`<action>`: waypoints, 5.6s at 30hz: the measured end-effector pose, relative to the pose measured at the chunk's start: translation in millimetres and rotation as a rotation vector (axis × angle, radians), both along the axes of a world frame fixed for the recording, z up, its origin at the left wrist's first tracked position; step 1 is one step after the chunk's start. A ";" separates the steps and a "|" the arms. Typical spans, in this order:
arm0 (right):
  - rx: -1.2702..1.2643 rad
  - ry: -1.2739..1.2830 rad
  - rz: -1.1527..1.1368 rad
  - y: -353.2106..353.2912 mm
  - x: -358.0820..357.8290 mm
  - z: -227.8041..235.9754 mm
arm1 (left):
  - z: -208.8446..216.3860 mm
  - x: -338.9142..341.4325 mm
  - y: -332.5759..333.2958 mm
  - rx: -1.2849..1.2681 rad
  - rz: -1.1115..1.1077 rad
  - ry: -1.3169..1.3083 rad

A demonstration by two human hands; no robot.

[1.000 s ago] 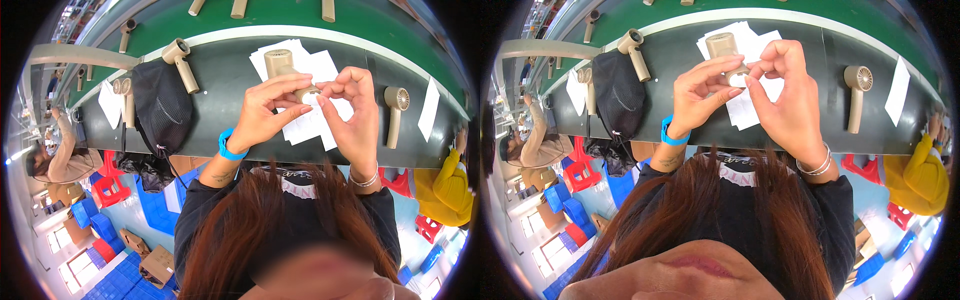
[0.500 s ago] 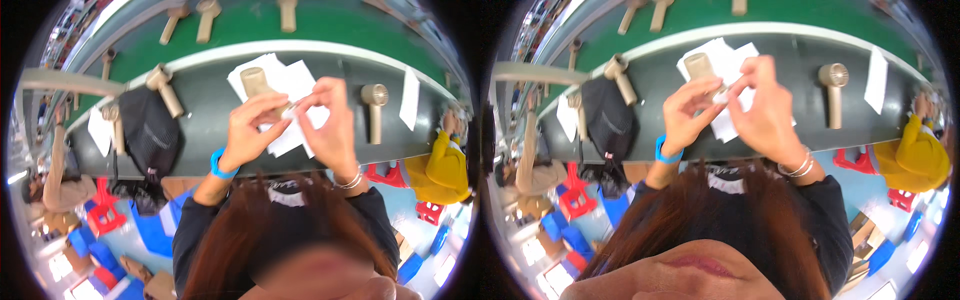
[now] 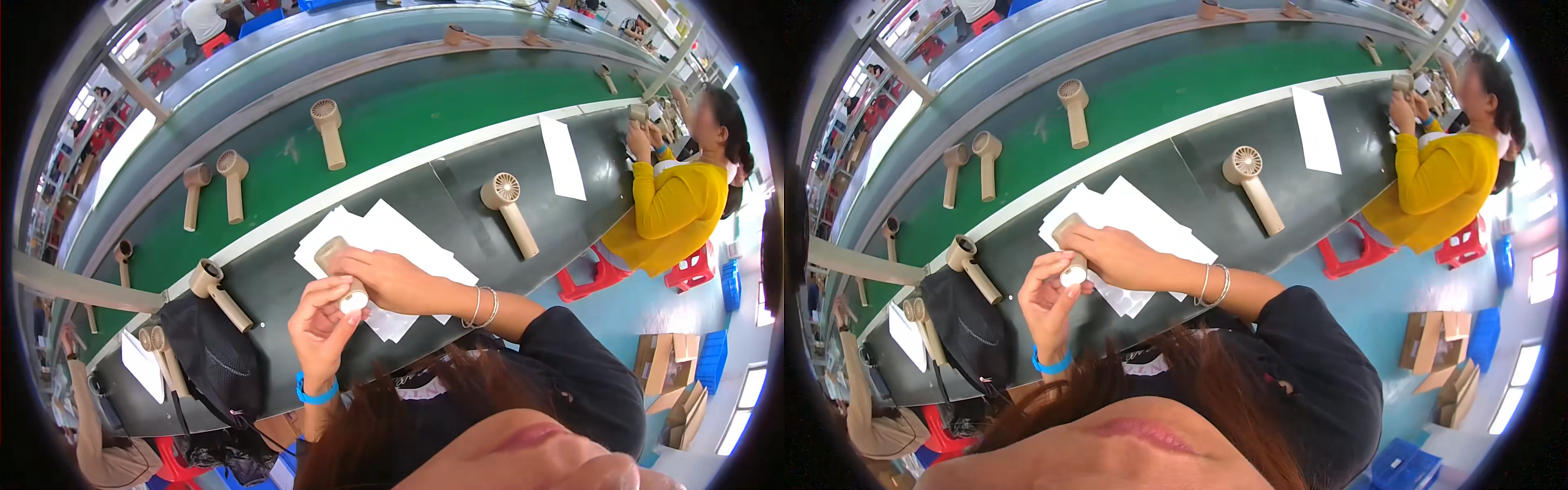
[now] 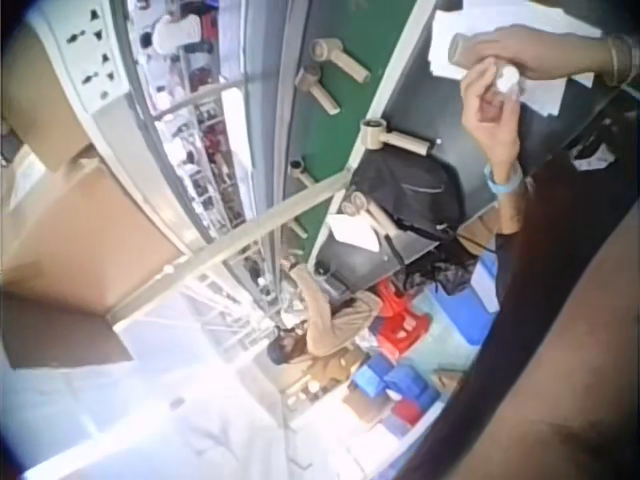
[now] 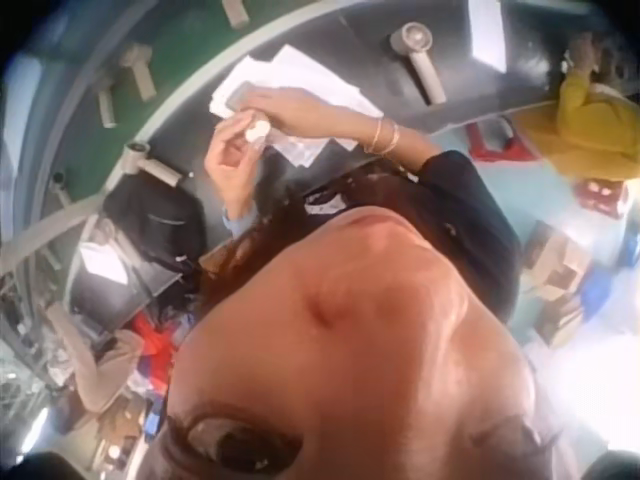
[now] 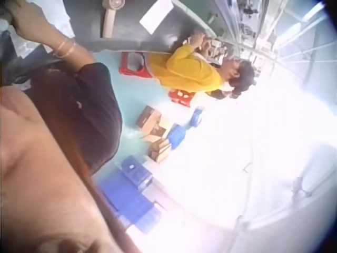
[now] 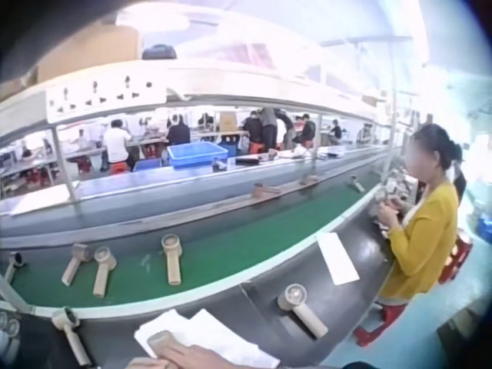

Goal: The person peels adhesive pads from sheets by hand and attaches them onto the bases of portable handheld fans, taking the fans from and placing them onto a conveyor belt.

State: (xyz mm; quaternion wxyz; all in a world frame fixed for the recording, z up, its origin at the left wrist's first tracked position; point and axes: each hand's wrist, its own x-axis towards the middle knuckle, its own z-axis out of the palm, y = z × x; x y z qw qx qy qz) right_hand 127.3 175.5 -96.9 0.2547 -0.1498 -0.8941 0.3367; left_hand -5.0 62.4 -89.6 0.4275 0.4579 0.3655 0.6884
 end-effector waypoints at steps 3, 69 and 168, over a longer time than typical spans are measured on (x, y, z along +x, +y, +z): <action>0.011 -0.025 0.044 2.4 -7.6 -0.3 | -0.7 -9.8 0.1 -0.043 -0.033 -0.030; -0.304 0.185 -0.325 56.0 45.4 -30.7 | -33.5 -75.7 81.0 -0.213 0.124 1.166; -0.463 0.194 -0.137 -10.3 26.4 51.1 | -3.0 8.1 13.0 -0.016 0.090 0.148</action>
